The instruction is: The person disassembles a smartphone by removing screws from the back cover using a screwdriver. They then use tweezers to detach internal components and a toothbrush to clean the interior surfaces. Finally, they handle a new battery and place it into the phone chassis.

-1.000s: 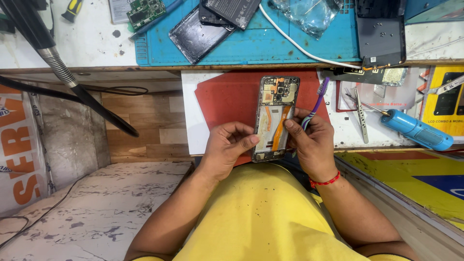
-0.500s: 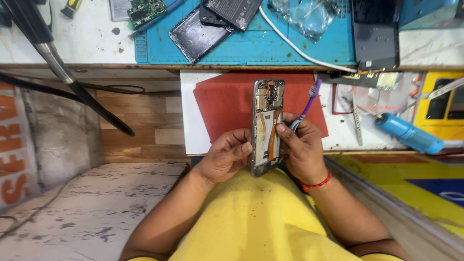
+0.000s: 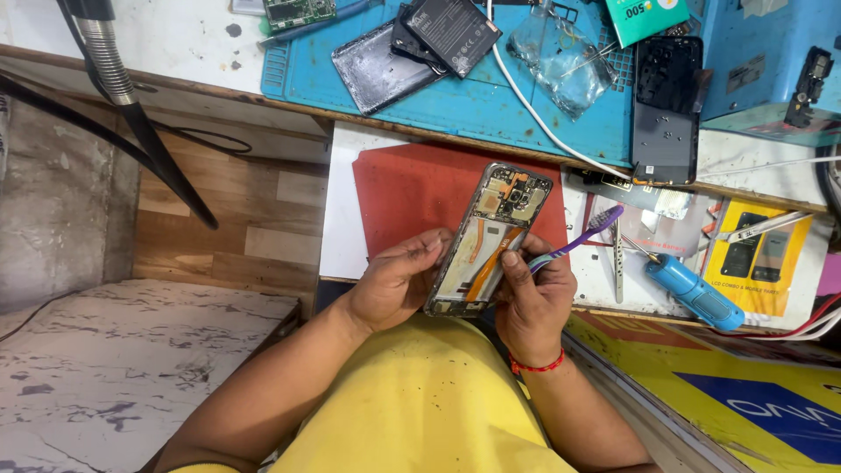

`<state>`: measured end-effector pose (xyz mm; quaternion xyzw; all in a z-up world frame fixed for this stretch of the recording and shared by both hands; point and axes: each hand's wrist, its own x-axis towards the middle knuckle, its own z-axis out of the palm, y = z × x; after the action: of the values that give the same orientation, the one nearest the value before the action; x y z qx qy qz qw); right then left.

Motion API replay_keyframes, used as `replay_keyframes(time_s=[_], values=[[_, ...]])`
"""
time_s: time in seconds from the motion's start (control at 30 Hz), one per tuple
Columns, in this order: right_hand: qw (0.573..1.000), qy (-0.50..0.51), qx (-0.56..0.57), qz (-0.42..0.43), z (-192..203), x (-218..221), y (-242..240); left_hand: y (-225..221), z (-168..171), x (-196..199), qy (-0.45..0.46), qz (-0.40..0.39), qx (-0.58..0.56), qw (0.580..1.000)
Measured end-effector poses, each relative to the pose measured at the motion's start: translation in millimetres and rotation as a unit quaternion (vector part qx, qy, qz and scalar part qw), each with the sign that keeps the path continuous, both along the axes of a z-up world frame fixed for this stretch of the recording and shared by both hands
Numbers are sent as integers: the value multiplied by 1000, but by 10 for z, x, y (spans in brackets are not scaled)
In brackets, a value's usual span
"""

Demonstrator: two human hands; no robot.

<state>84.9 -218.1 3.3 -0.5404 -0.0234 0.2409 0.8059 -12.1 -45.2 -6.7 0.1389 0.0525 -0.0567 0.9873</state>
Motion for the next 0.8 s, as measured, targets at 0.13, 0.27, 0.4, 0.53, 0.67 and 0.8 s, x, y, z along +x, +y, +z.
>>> replay_keyframes(time_s=[0.13, 0.27, 0.4, 0.53, 0.67, 0.8], values=[[1000, 10, 10, 11, -42, 16, -9, 0, 36, 27, 44, 4, 48, 998], [998, 42, 32, 27, -52, 17, 27, -25, 8, 25, -3, 36, 51, 998], [998, 53, 17, 40, -26, 34, 59, -46, 50, 24, 60, 33, 139, 988], [995, 73, 37, 54, -33, 47, 69, -62, 48, 39, 50, 44, 200, 978], [994, 91, 25, 51, -48, 33, 73, -99, -38, 36, 5, 72, 300, 951], [998, 59, -6, 21, -31, 21, 50, -63, 51, 22, 29, 88, 289, 953]])
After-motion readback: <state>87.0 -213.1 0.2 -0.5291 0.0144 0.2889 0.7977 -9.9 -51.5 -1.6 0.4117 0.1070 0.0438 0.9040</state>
